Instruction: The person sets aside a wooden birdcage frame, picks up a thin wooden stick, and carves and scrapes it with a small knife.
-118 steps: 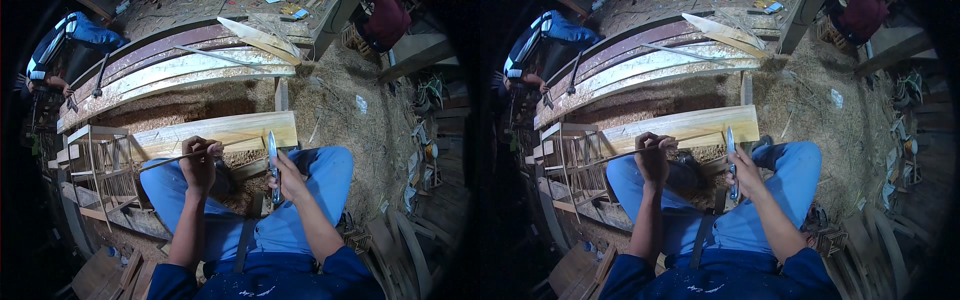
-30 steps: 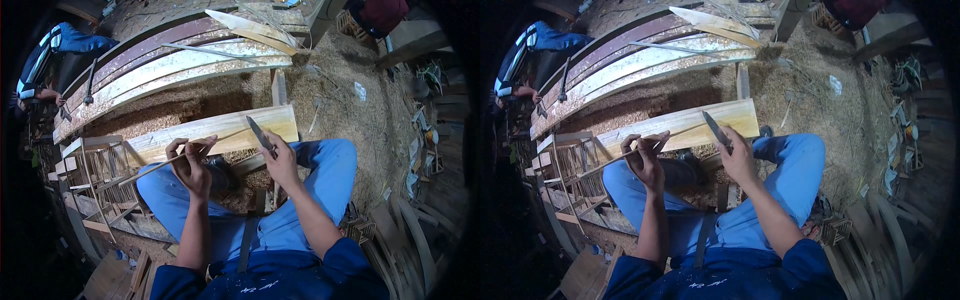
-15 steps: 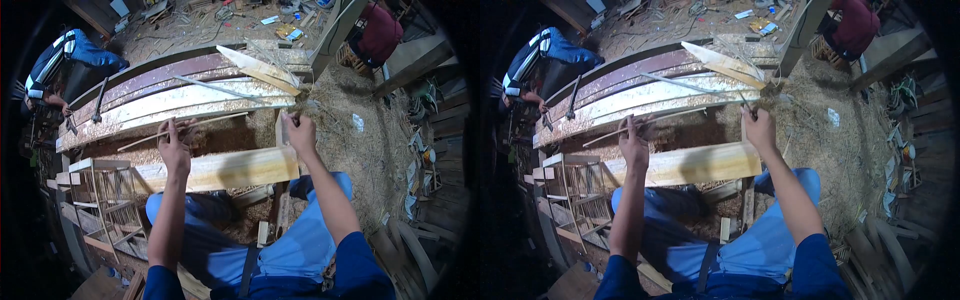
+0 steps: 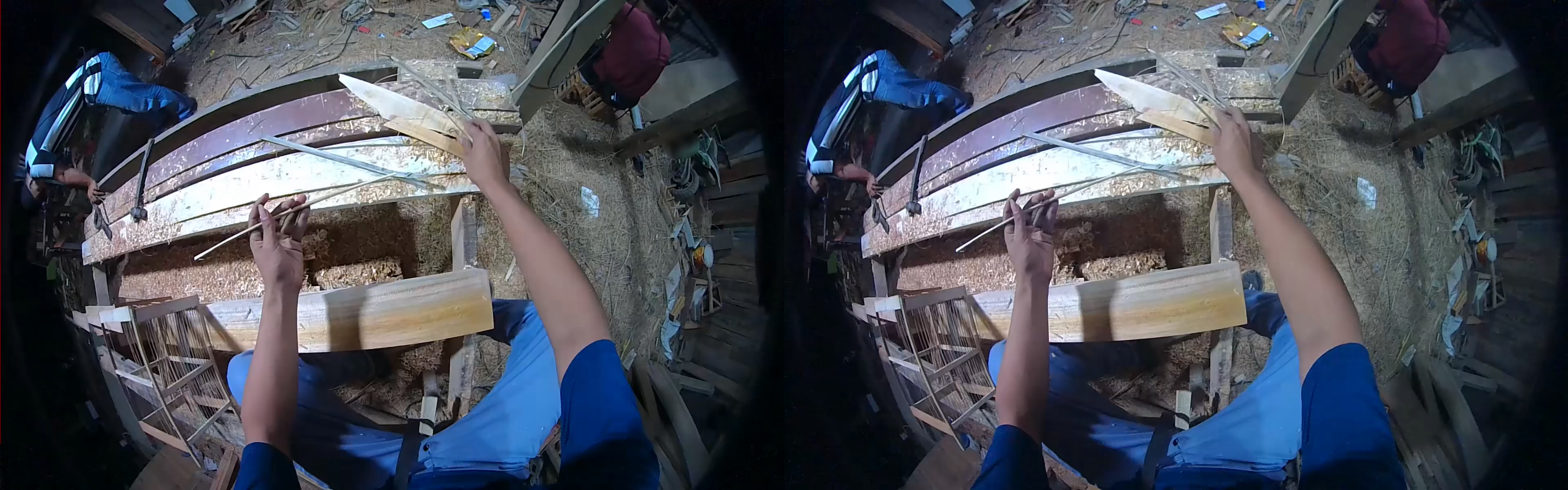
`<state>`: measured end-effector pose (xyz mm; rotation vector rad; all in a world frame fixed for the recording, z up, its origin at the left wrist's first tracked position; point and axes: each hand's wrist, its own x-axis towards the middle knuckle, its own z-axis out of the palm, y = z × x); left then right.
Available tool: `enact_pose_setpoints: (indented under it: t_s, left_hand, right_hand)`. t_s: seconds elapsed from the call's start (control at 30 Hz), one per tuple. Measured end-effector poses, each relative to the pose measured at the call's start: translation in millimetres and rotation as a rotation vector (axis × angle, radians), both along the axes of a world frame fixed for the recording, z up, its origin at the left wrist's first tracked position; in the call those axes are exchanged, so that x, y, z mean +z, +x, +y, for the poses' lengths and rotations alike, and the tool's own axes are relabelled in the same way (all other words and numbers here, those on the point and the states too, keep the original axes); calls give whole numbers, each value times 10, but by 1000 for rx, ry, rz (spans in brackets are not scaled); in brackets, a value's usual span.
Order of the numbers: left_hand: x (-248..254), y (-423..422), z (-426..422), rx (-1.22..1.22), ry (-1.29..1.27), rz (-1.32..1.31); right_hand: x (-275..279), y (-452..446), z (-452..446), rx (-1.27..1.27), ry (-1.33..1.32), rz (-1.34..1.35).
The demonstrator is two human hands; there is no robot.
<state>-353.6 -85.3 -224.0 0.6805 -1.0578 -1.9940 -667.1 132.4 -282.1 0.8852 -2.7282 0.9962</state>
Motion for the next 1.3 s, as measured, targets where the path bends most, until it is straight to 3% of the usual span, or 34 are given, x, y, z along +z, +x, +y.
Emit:
enact_pose_setpoints:
  t_s: [0.3, 0.5, 0.8, 1.13, 1.23, 1.27, 1.3]
  left_hand:
    - [-98, -40, -59, 0, 44, -21]
    - [-24, 4, -55, -27, 20, 14]
    - [190, 123, -57, -3, -1, 103]
    - [440, 627, 38, -11, -66, 110]
    - [528, 795, 72, 18, -88, 158]
    - [551, 858, 95, 40, -84, 156]
    - [567, 929, 108, 41, -81, 153]
  right_hand:
    - [94, -179, -132, -60, 156, -126]
    - [258, -157, -223, -60, 199, -3]
    - [569, 23, -148, 10, 42, 175]
    - [676, 495, 280, 54, -172, -107]
    - [777, 668, 449, 102, -83, -143]
    - [817, 757, 500, 96, -138, -312]
    - [817, 824, 557, 97, -135, -315]
